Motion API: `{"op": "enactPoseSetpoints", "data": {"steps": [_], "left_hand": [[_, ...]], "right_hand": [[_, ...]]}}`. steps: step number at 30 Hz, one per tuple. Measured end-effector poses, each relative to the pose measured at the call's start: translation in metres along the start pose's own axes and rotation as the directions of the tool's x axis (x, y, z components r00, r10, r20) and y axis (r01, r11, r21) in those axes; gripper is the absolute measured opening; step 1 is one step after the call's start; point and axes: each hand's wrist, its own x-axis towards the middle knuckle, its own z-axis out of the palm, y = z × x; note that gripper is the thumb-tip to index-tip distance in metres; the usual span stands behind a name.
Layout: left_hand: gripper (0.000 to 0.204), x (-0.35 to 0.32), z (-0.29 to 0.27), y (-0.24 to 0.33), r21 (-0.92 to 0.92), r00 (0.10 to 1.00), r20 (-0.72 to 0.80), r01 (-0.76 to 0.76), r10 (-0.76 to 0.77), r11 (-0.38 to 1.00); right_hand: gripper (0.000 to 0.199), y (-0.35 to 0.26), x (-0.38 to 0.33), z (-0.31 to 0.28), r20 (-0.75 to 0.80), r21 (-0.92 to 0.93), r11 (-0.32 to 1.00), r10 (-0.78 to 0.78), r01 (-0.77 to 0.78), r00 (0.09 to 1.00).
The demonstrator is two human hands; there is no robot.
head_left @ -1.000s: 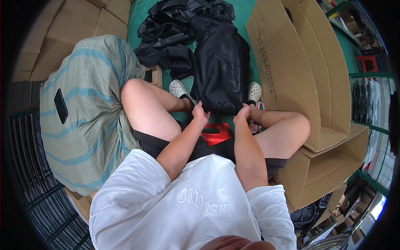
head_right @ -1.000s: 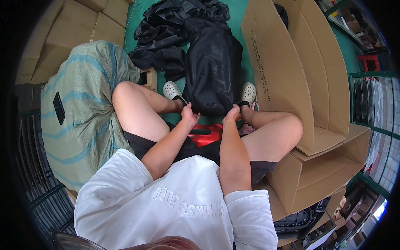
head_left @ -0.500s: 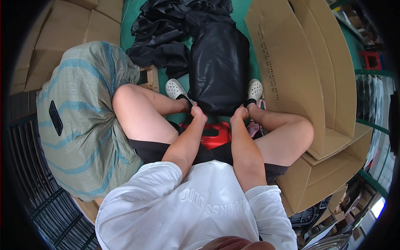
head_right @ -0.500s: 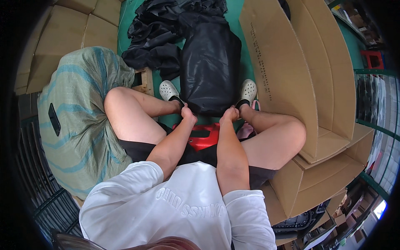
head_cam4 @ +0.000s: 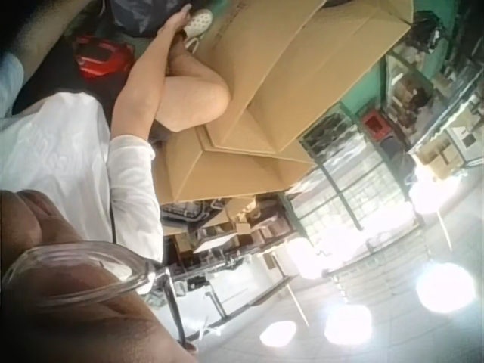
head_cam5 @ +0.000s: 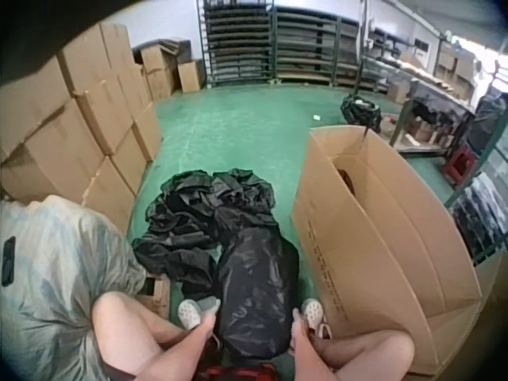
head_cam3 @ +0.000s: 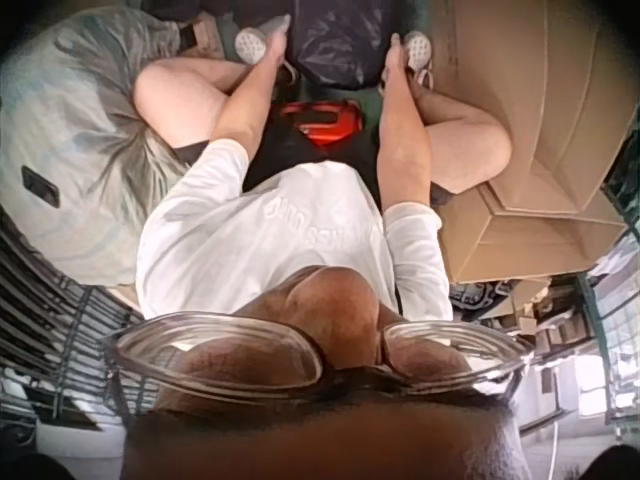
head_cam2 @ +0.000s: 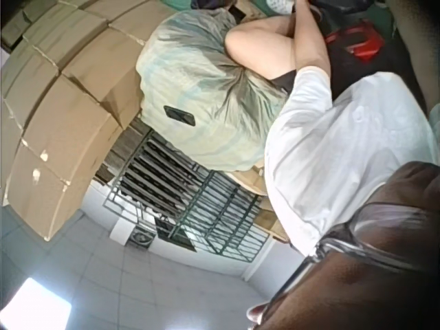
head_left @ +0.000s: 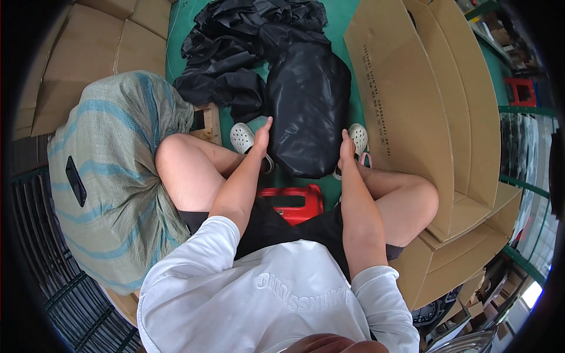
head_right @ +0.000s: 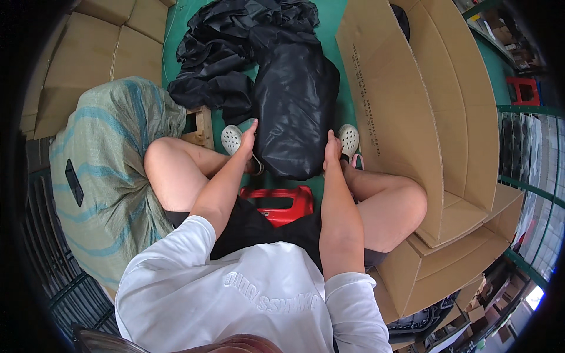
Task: Organizing and placing black protective covers into cardboard boxes in a warehouse.
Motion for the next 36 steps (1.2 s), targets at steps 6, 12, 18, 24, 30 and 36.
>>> {"op": "enactPoseSetpoints", "data": {"steps": [6,12,18,24,30,36], "left_hand": [[0.091,-0.006,-0.001,0.001,-0.097,0.997,0.053,0.061,-0.056,0.993],[0.099,0.015,-0.016,-0.013,-0.032,0.997,-0.076,0.025,-0.027,0.999],[0.097,0.021,-0.011,-0.018,-0.063,0.993,-0.115,-0.04,0.033,0.997],[0.09,0.005,0.005,-0.007,0.313,0.882,-0.448,-0.002,0.149,0.95],[0.085,-0.042,0.047,0.026,0.748,0.568,-0.299,-0.36,0.767,0.558],[0.09,-0.096,0.073,0.04,0.84,0.509,0.355,-0.542,0.785,-0.028]], "right_hand": [[0.079,0.007,0.01,-0.004,0.403,0.325,0.901,0.144,-0.288,0.904],[0.074,-0.017,-0.015,0.002,0.059,0.022,0.999,0.022,-0.023,0.998],[0.061,-0.01,0.004,0.001,-0.064,-0.11,0.989,-0.103,0.096,0.993],[0.05,-0.056,-0.012,0.003,-0.172,-0.719,0.69,-0.293,0.083,0.94],[0.039,-0.162,-0.045,-0.008,0.459,-0.485,0.608,-0.435,0.629,0.775],[0.037,-0.249,-0.142,-0.05,0.801,-0.241,0.401,-0.432,0.884,0.414]]}}
